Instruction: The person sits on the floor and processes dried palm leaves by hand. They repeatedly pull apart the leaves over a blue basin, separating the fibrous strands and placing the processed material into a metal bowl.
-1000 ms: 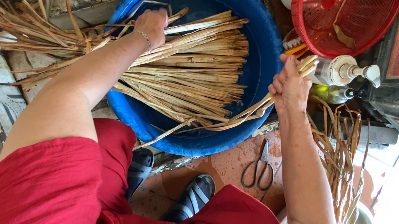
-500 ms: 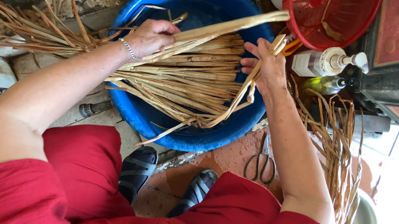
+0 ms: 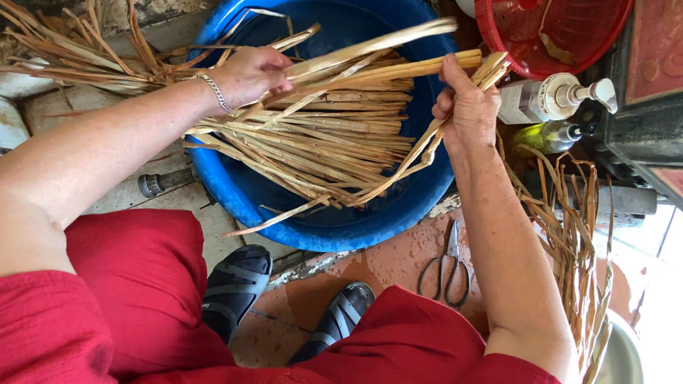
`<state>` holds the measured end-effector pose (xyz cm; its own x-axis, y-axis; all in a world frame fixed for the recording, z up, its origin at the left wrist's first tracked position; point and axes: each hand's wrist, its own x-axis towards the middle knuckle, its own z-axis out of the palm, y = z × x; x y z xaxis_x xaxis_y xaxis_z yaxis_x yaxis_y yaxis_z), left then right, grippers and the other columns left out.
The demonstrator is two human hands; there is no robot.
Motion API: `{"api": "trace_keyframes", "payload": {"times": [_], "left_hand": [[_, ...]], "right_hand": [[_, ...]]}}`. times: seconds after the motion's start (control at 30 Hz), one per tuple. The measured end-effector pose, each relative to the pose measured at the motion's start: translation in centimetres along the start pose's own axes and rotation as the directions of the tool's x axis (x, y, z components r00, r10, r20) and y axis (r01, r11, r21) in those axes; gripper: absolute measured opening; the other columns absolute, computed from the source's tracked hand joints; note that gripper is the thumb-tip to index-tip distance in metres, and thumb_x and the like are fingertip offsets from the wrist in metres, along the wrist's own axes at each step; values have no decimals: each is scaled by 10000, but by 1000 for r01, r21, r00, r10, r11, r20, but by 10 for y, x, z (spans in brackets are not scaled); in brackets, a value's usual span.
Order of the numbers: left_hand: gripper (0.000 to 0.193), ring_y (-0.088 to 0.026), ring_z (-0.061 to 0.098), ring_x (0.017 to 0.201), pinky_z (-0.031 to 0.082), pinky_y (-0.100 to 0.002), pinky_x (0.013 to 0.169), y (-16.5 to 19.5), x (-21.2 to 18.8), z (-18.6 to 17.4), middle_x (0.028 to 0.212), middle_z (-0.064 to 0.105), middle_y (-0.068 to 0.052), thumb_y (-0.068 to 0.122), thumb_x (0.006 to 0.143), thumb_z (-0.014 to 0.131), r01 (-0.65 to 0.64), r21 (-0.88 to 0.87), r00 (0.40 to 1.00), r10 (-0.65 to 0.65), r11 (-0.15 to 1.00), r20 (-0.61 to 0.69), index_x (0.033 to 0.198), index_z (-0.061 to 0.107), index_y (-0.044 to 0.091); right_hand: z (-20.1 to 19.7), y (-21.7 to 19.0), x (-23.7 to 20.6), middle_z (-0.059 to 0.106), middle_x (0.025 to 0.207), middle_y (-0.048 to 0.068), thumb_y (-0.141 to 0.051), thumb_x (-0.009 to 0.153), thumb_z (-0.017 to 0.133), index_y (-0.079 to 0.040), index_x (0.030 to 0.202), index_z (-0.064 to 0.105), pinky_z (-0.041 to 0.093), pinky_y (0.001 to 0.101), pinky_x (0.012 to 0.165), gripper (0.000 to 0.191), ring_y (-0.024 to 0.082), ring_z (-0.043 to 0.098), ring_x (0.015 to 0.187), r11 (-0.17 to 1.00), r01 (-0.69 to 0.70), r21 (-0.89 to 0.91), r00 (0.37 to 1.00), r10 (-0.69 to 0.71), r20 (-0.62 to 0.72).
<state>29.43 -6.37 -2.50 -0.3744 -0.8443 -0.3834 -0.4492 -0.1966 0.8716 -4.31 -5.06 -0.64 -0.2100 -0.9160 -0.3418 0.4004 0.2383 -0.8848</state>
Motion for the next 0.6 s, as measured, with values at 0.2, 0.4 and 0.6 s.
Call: {"api": "trace_keyframes", "payload": {"times": [0.2, 0.4, 0.6], "left_hand": [[496, -356, 595, 1202, 481, -481, 989, 20, 5, 15, 1288, 633, -213, 378, 1010, 674, -310, 528, 910, 408, 790, -75, 1342, 559, 28], [487, -249, 704, 893, 567, -361, 767, 41, 8, 33, 988, 736, -145, 347, 951, 717, -220, 194, 975, 211, 956, 66, 1285, 550, 34], [187, -238, 725, 831, 580, -390, 753, 33, 11, 19, 941, 734, -95, 220, 958, 725, -430, 361, 866, 492, 828, -96, 1065, 710, 68]], "right_hand": [[5, -6, -17, 691, 833, 87, -34, 882, 818, -37, 1054, 630, 413, 250, 432, 255, 121, 552, 484, 999, -26, -24, 996, 28, 81], [18, -10, -25, 709, 875, 97, -11, 891, 821, -27, 1147, 639, 415, 239, 428, 314, 114, 553, 496, 990, 115, -82, 984, -102, 146], [24, -27, -42, 652, 1129, 55, -67, 948, 739, -54, 1272, 619, 479, 230, 458, 345, 106, 596, 590, 803, 370, -466, 929, -330, 170]]}}
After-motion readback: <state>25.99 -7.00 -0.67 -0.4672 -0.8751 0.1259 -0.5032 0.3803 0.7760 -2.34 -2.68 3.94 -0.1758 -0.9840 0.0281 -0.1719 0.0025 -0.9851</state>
